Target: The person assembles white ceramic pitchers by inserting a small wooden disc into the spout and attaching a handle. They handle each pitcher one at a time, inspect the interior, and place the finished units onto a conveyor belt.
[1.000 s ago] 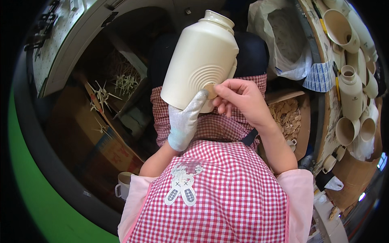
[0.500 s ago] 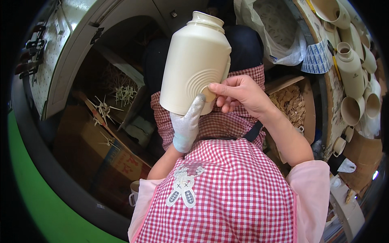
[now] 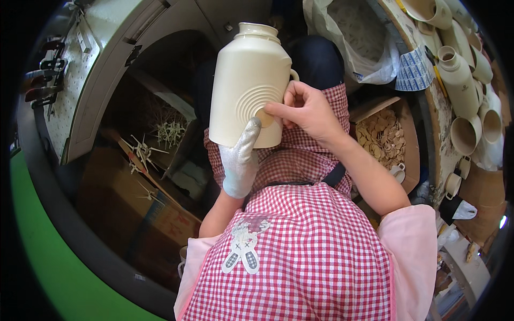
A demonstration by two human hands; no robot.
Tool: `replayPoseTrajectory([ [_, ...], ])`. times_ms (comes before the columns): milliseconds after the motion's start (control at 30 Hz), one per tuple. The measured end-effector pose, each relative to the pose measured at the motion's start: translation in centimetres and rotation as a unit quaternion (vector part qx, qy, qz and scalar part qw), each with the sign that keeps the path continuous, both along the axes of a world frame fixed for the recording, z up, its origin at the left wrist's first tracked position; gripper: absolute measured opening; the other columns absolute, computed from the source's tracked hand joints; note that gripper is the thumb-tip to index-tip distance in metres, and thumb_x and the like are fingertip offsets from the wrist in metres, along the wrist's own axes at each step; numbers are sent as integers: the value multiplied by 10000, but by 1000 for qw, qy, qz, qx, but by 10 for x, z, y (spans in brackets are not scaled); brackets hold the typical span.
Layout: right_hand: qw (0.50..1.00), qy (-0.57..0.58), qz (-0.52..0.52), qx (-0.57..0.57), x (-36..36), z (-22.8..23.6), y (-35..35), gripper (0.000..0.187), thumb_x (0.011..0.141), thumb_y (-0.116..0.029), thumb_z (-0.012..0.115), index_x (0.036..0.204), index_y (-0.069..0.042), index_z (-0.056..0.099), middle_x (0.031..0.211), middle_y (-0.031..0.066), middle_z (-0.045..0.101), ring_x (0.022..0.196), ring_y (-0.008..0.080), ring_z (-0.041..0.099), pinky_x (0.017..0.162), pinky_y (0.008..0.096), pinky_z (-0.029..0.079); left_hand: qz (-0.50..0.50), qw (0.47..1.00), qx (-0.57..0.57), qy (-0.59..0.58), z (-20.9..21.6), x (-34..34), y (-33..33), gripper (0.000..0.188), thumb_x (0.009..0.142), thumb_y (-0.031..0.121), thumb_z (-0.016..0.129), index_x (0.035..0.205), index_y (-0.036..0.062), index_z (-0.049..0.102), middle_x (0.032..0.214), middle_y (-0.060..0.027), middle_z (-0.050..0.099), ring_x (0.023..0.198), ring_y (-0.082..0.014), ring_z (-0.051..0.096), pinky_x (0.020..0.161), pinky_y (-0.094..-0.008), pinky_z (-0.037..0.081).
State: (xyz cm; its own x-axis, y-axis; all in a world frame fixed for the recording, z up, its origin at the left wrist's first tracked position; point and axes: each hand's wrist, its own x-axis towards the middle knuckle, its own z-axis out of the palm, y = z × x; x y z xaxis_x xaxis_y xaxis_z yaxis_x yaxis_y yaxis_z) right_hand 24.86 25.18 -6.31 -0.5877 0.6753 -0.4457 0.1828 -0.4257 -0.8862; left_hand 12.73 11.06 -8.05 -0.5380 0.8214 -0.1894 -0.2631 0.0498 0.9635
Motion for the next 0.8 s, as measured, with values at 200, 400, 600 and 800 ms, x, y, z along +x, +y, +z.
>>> replayPoseTrajectory([
  [200, 999, -17, 36, 23, 6, -4, 5, 395, 806, -219, 915, 826, -76, 548, 718, 20, 633, 612, 113, 658, 562, 234, 549, 26, 999, 22, -17, 0, 5, 0, 358, 1000, 71, 677, 1325, -49, 585, 1244, -104, 659, 1128, -192, 638, 964, -315, 522],
  [400, 998, 27, 36, -43, 7, -16, 3, 481, 764, -216, 946, 876, -62, 505, 780, 70, 643, 642, 138, 677, 576, 281, 601, 36, 999, -14, -23, 21, 8, 1, 541, 918, 27, 755, 1411, -25, 539, 1315, -127, 635, 1158, -213, 631, 996, -346, 526],
  [600, 991, 106, 71, -47, 4, -10, 9, 472, 766, -173, 938, 917, -62, 505, 771, 74, 653, 666, 142, 693, 581, 259, 596, 76, 996, 8, -35, 33, 15, 5, 601, 930, 8, 737, 1466, -12, 466, 1355, -130, 596, 1199, -226, 613, 1041, -363, 509],
  [800, 995, 78, 28, 63, -20, -18, -14, 378, 897, -276, 829, 931, -47, 532, 753, 68, 687, 603, 143, 689, 584, 278, 579, 102, 994, 26, 25, 30, -4, 3, 444, 965, 35, 680, 1379, -39, 538, 1338, -129, 614, 1199, -219, 616, 1062, -352, 479],
])
